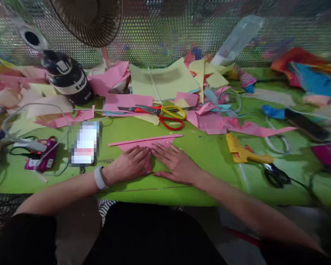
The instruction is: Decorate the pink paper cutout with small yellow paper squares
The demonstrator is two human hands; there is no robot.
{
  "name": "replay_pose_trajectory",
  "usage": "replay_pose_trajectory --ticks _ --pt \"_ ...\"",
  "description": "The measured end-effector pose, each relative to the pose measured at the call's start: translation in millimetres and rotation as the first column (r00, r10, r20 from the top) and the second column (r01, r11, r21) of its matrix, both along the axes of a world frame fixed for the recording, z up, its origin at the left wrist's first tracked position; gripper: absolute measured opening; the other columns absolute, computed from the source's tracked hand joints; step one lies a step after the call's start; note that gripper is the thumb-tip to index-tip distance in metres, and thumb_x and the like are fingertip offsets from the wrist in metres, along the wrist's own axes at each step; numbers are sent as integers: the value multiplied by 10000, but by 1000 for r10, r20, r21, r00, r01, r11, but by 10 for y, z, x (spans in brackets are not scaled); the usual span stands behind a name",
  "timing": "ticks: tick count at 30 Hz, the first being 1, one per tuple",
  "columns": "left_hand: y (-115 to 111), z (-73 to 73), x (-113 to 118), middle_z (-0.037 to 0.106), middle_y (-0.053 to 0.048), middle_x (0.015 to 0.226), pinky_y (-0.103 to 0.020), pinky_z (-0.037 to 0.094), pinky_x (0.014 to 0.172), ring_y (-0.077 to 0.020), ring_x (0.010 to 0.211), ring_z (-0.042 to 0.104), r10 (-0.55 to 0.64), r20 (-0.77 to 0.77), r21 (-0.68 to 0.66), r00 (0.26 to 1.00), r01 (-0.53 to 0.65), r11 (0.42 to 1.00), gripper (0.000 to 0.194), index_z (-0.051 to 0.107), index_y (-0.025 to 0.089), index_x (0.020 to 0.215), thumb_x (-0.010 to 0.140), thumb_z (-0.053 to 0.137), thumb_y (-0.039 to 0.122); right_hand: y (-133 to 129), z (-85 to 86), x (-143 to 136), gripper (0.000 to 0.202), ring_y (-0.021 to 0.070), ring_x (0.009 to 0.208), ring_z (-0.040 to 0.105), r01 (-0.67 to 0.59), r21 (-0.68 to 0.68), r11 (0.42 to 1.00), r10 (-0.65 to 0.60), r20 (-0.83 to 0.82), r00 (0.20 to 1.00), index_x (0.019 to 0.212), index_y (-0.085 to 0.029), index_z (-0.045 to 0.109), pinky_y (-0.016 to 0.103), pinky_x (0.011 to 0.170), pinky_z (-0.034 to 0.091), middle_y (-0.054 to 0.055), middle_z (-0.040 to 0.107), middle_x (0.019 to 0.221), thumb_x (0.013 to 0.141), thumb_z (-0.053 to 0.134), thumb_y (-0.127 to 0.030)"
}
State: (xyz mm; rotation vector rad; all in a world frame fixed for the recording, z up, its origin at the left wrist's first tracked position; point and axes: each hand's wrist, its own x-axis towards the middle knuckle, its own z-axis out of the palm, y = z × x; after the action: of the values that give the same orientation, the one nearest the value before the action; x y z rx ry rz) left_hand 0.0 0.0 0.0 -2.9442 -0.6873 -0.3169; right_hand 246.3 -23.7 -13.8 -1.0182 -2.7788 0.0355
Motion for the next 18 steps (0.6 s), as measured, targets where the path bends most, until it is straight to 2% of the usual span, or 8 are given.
replay_pose_trajectory --ticks 8,12,15,18 --pt "22 30 12 627 -226 1321 -441 518 1016 -322 1228 601 10 -49 -113 999 -16 993 608 545 13 1329 957 558 494 25 -37 77 799 289 1493 314 31 -99 995 -28 34 999 1563 -111 268 567 1194 307 146 310 1601 978 367 -645" --pt "48 36 18 620 -231 1324 -455 515 1024 -331 1230 594 -7 -41 -131 999 2 991 588 562 14 1300 947 580 485 -4 4 237 771 319 1474 350 70 -64 995 -66 65 996 1509 -84 394 586 1192 300 171 374 1570 979 362 -643" --pt "59 25 16 616 -228 1330 -453 509 1034 -326 1229 595 -10 -29 -149 1000 6 989 619 529 20 1333 950 568 505 -15 135 315 703 345 1428 422 119 -43 992 -119 8 993 1404 -57 535 579 1166 346 206 464 1512 990 389 -606" --pt "60 15 13 620 -230 1323 -435 518 1020 -324 1229 595 14 -16 -168 1000 -16 986 687 491 12 1362 941 557 551 64 333 258 514 317 1217 629 290 -139 947 -309 -143 940 1189 -105 682 499 1040 487 190 659 1316 1011 422 -510"
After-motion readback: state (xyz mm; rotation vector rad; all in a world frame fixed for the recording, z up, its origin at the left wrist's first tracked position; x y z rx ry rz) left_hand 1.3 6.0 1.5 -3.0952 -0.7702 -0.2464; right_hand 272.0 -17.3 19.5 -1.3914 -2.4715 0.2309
